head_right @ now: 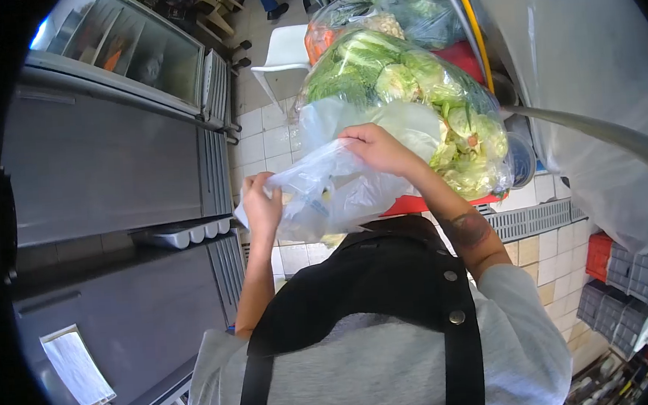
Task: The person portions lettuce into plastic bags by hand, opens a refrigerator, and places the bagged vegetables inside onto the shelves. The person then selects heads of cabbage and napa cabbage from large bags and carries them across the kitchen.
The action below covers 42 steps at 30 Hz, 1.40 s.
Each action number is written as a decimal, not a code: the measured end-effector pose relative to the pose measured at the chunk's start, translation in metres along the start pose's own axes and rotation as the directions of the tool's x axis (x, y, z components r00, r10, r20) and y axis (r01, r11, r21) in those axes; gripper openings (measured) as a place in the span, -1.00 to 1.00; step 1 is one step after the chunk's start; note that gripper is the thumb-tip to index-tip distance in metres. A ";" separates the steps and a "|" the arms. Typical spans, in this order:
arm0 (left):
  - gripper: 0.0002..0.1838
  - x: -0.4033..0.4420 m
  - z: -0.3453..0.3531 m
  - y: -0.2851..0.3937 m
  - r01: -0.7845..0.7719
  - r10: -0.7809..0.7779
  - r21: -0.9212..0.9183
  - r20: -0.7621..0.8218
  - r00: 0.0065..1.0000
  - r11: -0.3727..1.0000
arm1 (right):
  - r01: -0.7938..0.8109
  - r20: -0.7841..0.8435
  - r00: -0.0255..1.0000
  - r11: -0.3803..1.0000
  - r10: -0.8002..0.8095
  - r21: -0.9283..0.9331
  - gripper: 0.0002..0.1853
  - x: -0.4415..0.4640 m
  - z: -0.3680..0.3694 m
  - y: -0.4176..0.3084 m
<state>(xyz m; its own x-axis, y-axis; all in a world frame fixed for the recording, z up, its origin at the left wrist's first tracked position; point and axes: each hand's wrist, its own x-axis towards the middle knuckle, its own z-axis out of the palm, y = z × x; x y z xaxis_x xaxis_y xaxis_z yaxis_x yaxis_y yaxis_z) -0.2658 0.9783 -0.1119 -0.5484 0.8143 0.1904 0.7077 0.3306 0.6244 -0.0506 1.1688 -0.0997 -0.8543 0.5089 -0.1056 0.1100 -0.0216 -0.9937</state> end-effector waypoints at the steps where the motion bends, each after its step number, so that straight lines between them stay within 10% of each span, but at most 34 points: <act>1: -0.84 0.002 0.000 -0.014 0.120 -0.109 -0.228 0.059 0.992 0.966 | -0.039 0.003 0.999 0.991 0.039 0.130 -0.79 0.003 0.000 0.000; 2: -0.88 0.005 -0.003 -0.028 0.242 -0.198 -0.436 0.144 0.970 0.867 | -0.076 0.008 0.997 0.963 0.076 0.258 -0.79 0.006 -0.001 0.001; 4: -0.94 0.001 -0.043 -0.001 0.680 -0.387 -0.718 0.590 0.709 0.150 | -0.062 -0.016 0.997 0.926 0.073 0.372 -0.78 0.008 -0.006 0.011; 6: -0.86 -0.013 -0.053 -0.022 0.646 -0.084 -0.739 0.668 0.739 -0.191 | 0.030 -0.091 0.996 0.938 0.002 0.344 -0.75 0.005 -0.016 0.035; 9: -0.76 -0.025 -0.064 -0.020 0.600 -0.146 -0.800 0.594 0.791 0.000 | -0.110 -0.625 0.747 0.885 -0.227 -0.453 -0.68 -0.017 -0.038 0.060; 11: -0.55 -0.029 -0.066 -0.014 0.575 -0.086 -0.797 0.570 0.817 0.185 | -0.256 -0.815 0.436 0.816 -0.381 -0.519 -0.52 -0.033 -0.076 0.105; 15: -0.29 -0.042 -0.062 0.008 0.631 -0.053 -0.707 0.652 0.757 0.318 | -0.646 -0.794 0.607 0.576 -0.010 -0.501 -0.08 -0.049 -0.130 0.151; 18: -0.32 -0.042 -0.057 0.022 0.634 -0.082 -0.689 0.651 0.754 0.351 | -0.529 -0.593 0.803 0.528 0.057 -0.665 0.06 -0.033 -0.133 0.151; 24: -0.55 -0.038 -0.049 0.028 0.685 -0.228 -0.591 0.663 0.713 0.426 | -0.664 -0.596 0.745 0.410 0.299 -0.625 0.17 -0.022 -0.123 0.124; 30: -0.77 -0.047 -0.051 0.018 0.688 -0.244 -0.527 0.676 0.695 0.499 | -0.493 -0.480 0.824 0.798 0.300 -0.347 0.11 -0.051 -0.232 0.173; 34: -0.69 -0.041 -0.043 0.044 0.635 -0.083 -0.679 0.656 0.750 0.369 | -0.532 -0.516 0.846 0.275 0.134 -0.801 0.10 -0.064 -0.211 0.150; 37: -0.48 -0.032 -0.040 0.074 0.603 0.084 -0.753 0.640 0.763 0.262 | -0.608 -0.608 0.790 -0.027 0.084 -0.794 0.11 -0.068 -0.194 0.161; 42: -0.13 -0.023 -0.032 0.097 0.546 0.154 -0.772 0.613 0.775 0.327 | -0.696 -0.624 0.712 0.204 0.322 -0.688 0.11 -0.069 -0.186 0.129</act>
<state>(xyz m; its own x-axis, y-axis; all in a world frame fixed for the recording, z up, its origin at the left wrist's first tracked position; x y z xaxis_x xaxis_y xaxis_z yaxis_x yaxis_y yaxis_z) -0.1989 0.9757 -0.0316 -0.0430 0.9743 -0.2209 -0.4118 0.1842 0.8925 0.1170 1.2914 -0.2141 -0.2554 0.8926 -0.3714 0.9668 0.2335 -0.1038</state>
